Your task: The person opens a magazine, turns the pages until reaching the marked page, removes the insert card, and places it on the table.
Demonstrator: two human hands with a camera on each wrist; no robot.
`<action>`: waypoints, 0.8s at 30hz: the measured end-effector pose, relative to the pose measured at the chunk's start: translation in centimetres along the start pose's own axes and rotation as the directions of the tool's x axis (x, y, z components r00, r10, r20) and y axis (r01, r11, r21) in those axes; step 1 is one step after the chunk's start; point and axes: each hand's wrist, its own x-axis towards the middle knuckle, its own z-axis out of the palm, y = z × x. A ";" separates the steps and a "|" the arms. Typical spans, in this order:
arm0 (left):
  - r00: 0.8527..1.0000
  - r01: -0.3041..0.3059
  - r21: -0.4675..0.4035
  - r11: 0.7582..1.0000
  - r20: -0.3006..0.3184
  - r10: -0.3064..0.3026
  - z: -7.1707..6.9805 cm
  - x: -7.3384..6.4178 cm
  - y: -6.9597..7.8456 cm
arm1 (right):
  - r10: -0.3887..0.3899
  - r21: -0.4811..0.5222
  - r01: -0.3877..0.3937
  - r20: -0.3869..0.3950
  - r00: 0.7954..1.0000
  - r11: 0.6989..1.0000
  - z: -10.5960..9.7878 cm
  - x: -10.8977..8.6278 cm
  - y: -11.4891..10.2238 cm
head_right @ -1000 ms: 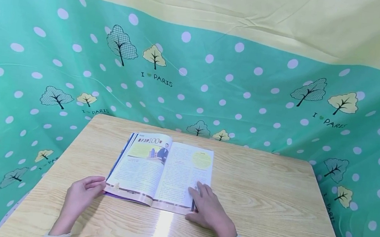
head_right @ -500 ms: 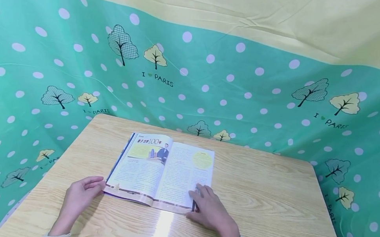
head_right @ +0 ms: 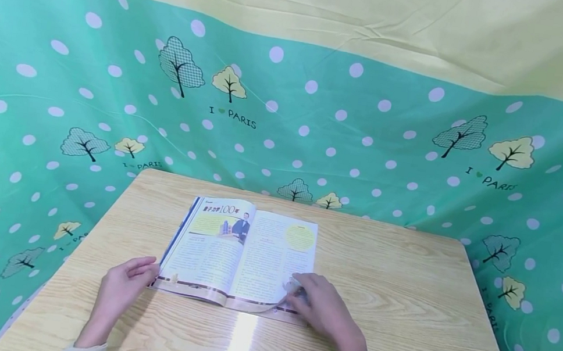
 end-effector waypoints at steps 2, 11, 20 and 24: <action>1.000 -0.005 -0.029 1.000 0.018 0.005 0.3 0.1 0.2 | 0.016 -0.011 -0.017 -0.053 0.998 1.000 -0.1 0.0 0.2; 0.989 -0.121 -0.124 0.985 0.065 0.129 2.7 0.5 1.3 | 0.144 -0.094 -0.163 -0.180 0.973 0.982 0.1 0.1 0.7; 0.970 -0.211 -0.148 0.966 0.094 0.226 5.0 0.6 3.4 | 0.066 -0.042 -0.080 -0.275 0.959 0.996 0.4 0.6 -0.2; 0.954 -0.255 -0.167 0.952 0.120 0.276 6.0 0.5 4.4 | -0.029 -0.061 0.012 -0.287 0.958 0.998 0.5 1.0 -0.8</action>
